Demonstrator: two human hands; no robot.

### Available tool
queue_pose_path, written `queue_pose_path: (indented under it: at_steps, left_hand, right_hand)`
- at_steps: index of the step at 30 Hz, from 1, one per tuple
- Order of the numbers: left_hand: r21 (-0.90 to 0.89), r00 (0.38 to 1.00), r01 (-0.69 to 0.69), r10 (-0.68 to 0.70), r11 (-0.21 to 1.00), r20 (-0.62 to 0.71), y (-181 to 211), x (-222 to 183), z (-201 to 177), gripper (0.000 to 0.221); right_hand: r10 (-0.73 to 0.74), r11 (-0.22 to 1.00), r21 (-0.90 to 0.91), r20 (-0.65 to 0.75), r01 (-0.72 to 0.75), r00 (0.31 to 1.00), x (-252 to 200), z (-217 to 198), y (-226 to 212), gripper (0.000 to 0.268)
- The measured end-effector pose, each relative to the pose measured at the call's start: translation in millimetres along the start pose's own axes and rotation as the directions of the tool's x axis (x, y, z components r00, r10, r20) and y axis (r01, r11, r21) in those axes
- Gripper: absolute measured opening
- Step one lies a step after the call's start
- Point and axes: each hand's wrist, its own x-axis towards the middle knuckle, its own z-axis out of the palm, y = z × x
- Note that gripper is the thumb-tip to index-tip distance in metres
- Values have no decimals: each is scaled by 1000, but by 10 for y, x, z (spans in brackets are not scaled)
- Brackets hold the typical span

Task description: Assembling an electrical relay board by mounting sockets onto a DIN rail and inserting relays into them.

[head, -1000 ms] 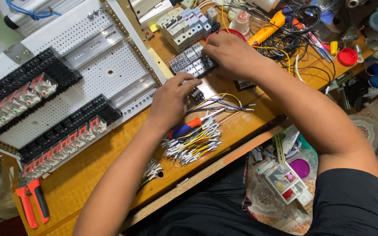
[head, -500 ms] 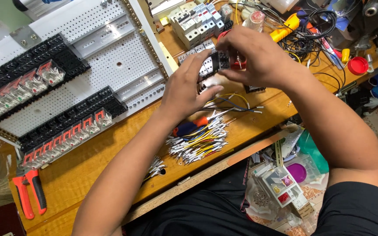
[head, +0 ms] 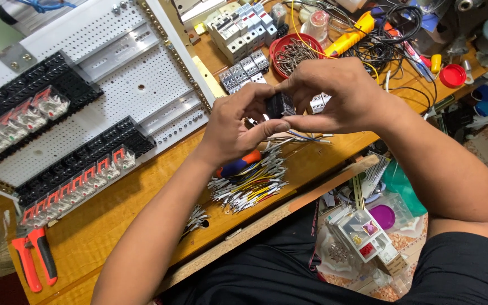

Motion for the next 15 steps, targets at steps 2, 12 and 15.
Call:
queue_pose_path:
  at_steps: [2, 12, 15]
  left_hand:
    - [24, 1000, -8, 8, 1000, -21, 49, -10, 27, 39]
    - [46, 999, -31, 29, 998, 37, -7, -32, 87, 41]
    - [87, 995, -75, 69, 993, 71, -56, -44, 49, 40]
  right_hand:
    - [-4, 998, 57, 5, 4, 1000, 17, -52, -25, 35]
    - [197, 902, 356, 165, -244, 967, -55, -85, 63, 42]
    - [200, 848, 463, 167, -256, 965, -120, -157, 157, 40]
